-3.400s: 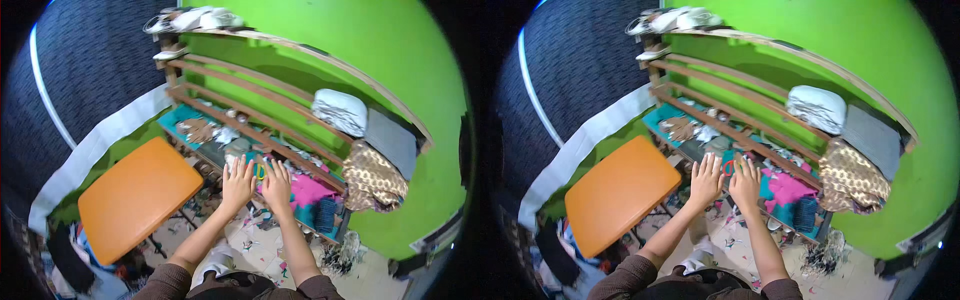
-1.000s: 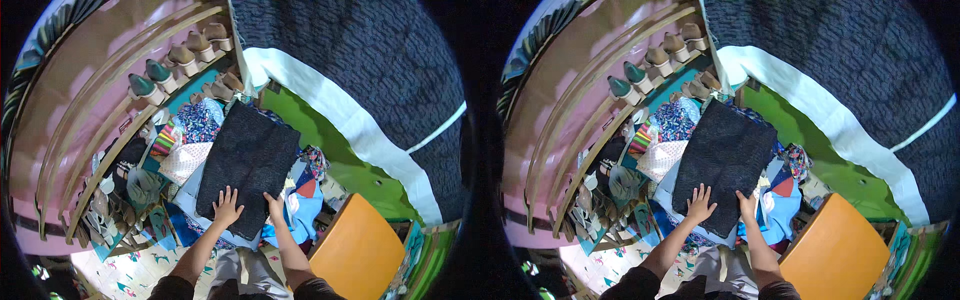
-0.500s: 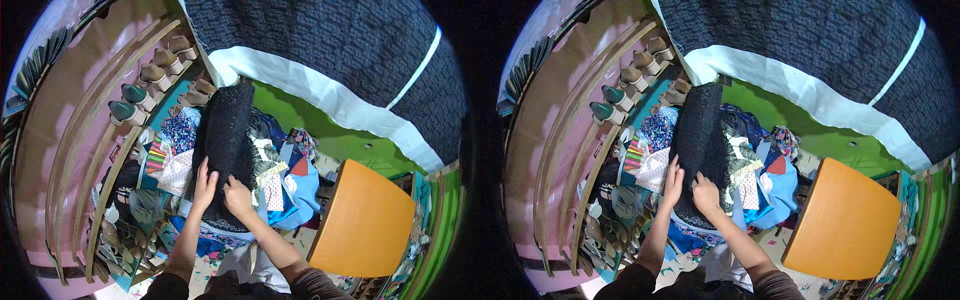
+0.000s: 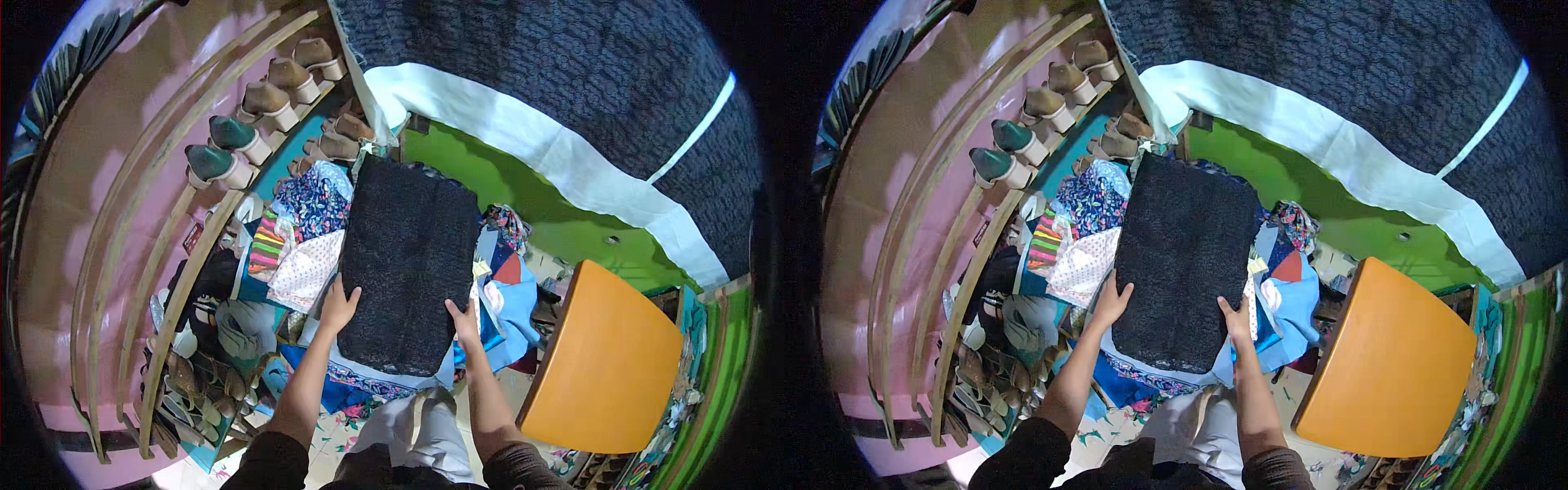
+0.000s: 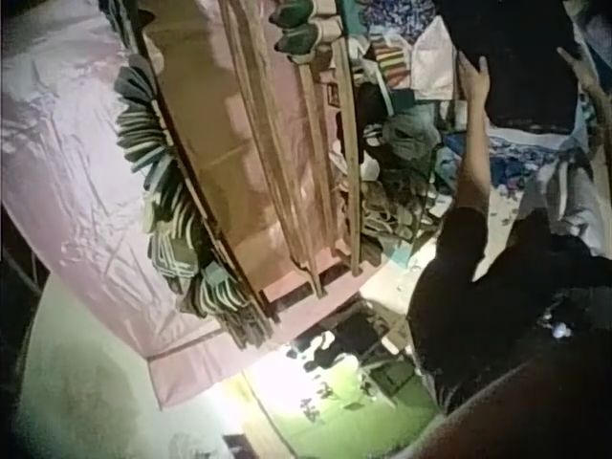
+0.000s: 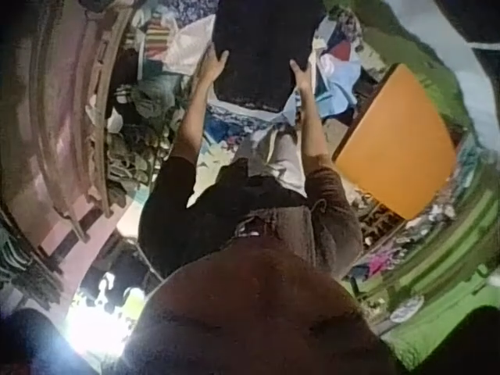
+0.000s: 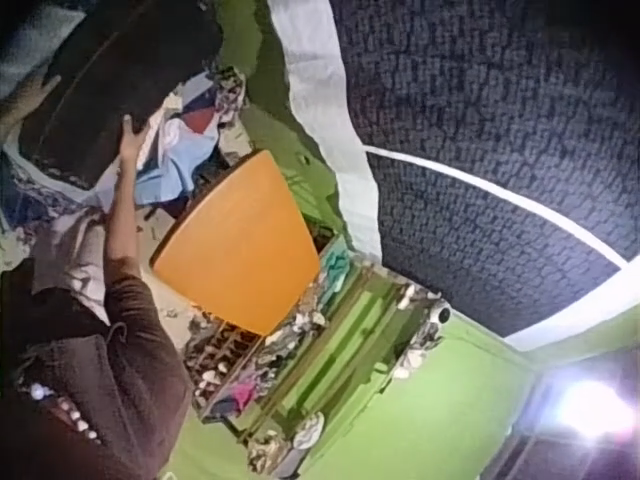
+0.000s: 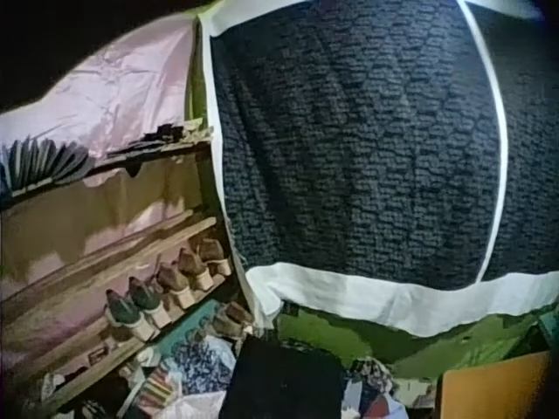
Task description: The recorder folds several pieces of fabric individually on a table and stacks them on a shelf.
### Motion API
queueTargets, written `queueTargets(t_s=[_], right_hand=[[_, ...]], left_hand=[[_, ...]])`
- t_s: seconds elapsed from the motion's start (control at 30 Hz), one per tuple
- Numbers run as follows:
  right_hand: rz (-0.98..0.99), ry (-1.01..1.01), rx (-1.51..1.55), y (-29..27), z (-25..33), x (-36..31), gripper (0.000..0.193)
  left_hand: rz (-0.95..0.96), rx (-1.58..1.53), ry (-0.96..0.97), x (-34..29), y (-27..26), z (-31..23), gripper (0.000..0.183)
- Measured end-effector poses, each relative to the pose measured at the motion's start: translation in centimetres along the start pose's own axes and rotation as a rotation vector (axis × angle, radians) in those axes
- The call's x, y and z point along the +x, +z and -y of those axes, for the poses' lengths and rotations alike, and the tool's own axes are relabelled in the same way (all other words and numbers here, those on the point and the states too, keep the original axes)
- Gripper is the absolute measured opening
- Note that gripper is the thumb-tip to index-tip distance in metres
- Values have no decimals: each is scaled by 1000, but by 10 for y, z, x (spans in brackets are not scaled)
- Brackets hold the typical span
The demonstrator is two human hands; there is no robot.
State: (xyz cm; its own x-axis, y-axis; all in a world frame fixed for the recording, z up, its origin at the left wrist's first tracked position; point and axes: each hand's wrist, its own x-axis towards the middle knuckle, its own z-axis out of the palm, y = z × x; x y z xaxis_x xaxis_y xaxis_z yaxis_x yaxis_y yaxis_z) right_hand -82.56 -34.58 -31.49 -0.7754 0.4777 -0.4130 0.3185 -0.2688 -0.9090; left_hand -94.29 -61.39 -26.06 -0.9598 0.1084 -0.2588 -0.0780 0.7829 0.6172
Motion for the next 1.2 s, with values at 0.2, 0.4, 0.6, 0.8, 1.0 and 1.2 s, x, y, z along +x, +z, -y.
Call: queueTargets(t_s=[0.2, 0.4, 0.6, 0.8, 1.0, 1.2], right_hand=[[-48, 30, 44, 7, -7, -25, 68], [14, 158, 267, 9, 32, -51, 61], [48, 169, 383, -28, 87, -71, 53], [-96, 79, 279, -96, 202, -119, 59], [-139, -228, 315, -213, 258, -200, 52], [-248, -567, 273, -353, 281, -301, 51]], left_hand=[[134, -447, -141, 5, -7, -9, 58], [437, -1140, -392, -7, -28, -25, 52], [568, -1309, -309, -18, -41, -115, 48], [648, -1398, -97, -80, -67, -265, 42], [823, -1490, 137, -177, -52, -363, 27], [1156, -1506, 291, -278, 7, -427, 29]])
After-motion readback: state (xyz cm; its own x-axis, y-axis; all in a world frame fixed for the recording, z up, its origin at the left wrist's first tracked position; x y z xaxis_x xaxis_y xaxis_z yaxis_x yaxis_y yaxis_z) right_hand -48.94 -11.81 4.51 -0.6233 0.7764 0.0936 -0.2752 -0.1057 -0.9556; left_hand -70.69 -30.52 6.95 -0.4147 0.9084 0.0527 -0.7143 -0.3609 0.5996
